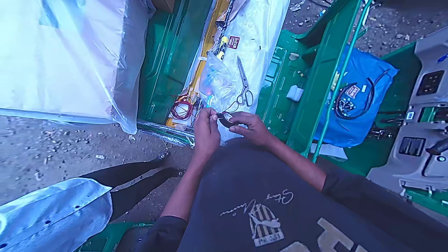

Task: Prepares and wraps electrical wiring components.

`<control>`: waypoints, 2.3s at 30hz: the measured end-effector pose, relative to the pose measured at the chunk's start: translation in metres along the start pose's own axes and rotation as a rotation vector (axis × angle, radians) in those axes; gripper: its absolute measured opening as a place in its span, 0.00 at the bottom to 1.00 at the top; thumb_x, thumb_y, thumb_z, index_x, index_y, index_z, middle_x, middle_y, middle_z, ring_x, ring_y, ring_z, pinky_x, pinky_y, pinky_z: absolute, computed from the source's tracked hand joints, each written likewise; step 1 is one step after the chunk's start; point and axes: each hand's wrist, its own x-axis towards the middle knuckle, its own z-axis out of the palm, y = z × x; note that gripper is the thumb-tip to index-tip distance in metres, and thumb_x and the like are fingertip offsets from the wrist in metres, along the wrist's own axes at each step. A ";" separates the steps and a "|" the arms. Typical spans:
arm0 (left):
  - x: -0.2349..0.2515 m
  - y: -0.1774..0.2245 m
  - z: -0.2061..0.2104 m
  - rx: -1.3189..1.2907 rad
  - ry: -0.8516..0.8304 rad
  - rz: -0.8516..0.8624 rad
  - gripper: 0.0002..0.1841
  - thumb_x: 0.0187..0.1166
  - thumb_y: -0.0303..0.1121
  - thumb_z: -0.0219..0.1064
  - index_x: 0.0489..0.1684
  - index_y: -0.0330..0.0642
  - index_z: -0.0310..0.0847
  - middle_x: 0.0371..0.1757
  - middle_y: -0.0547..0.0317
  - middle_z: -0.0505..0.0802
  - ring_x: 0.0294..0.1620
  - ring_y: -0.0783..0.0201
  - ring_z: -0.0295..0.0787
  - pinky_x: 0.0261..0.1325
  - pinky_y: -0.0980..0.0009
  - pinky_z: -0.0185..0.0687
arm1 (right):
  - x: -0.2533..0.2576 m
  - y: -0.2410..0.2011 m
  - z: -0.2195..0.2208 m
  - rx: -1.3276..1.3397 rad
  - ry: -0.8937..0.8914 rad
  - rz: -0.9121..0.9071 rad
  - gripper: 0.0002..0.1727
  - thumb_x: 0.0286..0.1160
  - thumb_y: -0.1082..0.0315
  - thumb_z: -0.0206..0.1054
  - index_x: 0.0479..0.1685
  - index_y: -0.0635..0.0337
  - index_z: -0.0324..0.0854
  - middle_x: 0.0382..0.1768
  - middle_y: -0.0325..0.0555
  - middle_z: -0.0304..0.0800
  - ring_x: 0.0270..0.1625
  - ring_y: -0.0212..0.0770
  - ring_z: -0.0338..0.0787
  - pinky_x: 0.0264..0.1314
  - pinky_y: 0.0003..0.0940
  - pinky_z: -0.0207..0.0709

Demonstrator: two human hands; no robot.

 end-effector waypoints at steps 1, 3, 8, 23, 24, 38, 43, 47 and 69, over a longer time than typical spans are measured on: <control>0.001 0.001 0.000 -0.009 0.002 -0.004 0.10 0.92 0.35 0.50 0.50 0.42 0.75 0.28 0.59 0.80 0.22 0.64 0.76 0.27 0.65 0.76 | -0.001 -0.001 -0.001 0.004 0.001 0.008 0.11 0.81 0.64 0.70 0.49 0.63 0.91 0.61 0.51 0.89 0.56 0.38 0.92 0.60 0.37 0.90; 0.004 0.003 0.002 -0.020 0.017 -0.007 0.10 0.92 0.34 0.50 0.50 0.42 0.76 0.28 0.59 0.80 0.22 0.65 0.76 0.27 0.66 0.76 | -0.001 -0.003 -0.001 0.014 0.010 0.016 0.11 0.80 0.65 0.71 0.49 0.63 0.91 0.66 0.53 0.86 0.59 0.38 0.91 0.60 0.36 0.90; 0.012 0.002 0.004 -0.012 0.084 -0.016 0.10 0.92 0.34 0.50 0.48 0.41 0.77 0.33 0.58 0.82 0.27 0.65 0.78 0.32 0.65 0.78 | -0.005 -0.006 -0.001 -0.004 0.020 0.003 0.10 0.78 0.66 0.73 0.49 0.61 0.92 0.68 0.52 0.85 0.65 0.39 0.88 0.63 0.35 0.88; 0.005 0.002 -0.006 0.050 0.112 0.206 0.08 0.87 0.31 0.60 0.51 0.39 0.84 0.45 0.57 0.85 0.39 0.69 0.83 0.43 0.73 0.84 | -0.012 -0.026 -0.005 0.238 0.055 0.114 0.13 0.71 0.77 0.75 0.54 0.70 0.89 0.62 0.55 0.89 0.54 0.42 0.94 0.60 0.39 0.92; 0.004 0.002 -0.006 0.075 0.128 0.213 0.08 0.87 0.31 0.61 0.51 0.39 0.84 0.45 0.57 0.85 0.38 0.70 0.83 0.42 0.74 0.84 | -0.012 -0.027 -0.006 0.212 0.044 0.099 0.13 0.71 0.76 0.76 0.54 0.70 0.90 0.62 0.55 0.90 0.55 0.42 0.94 0.60 0.39 0.92; -0.001 -0.001 -0.003 0.243 0.157 0.372 0.08 0.86 0.29 0.59 0.49 0.35 0.84 0.47 0.51 0.87 0.48 0.62 0.85 0.53 0.70 0.84 | -0.002 -0.042 -0.006 0.266 0.062 0.095 0.12 0.75 0.74 0.74 0.54 0.69 0.88 0.45 0.50 0.94 0.40 0.36 0.92 0.45 0.34 0.91; -0.005 0.005 -0.010 0.154 0.095 0.375 0.12 0.88 0.31 0.55 0.50 0.36 0.83 0.50 0.52 0.86 0.49 0.64 0.85 0.53 0.69 0.84 | 0.018 -0.052 -0.008 0.254 0.171 0.106 0.11 0.80 0.65 0.71 0.47 0.67 0.88 0.34 0.46 0.92 0.28 0.33 0.87 0.30 0.28 0.85; -0.007 0.005 -0.010 0.082 0.077 0.292 0.09 0.83 0.33 0.67 0.52 0.40 0.87 0.48 0.59 0.92 0.46 0.70 0.89 0.50 0.71 0.88 | 0.038 -0.058 -0.006 0.225 0.264 0.127 0.11 0.81 0.66 0.71 0.39 0.67 0.89 0.27 0.43 0.92 0.25 0.31 0.87 0.28 0.26 0.82; 0.002 0.003 -0.012 0.187 0.145 0.240 0.09 0.84 0.35 0.67 0.52 0.41 0.86 0.41 0.61 0.92 0.36 0.72 0.88 0.43 0.70 0.87 | 0.043 -0.026 -0.008 0.073 -0.047 0.172 0.23 0.70 0.73 0.77 0.66 0.60 0.85 0.52 0.43 0.91 0.38 0.36 0.88 0.37 0.32 0.86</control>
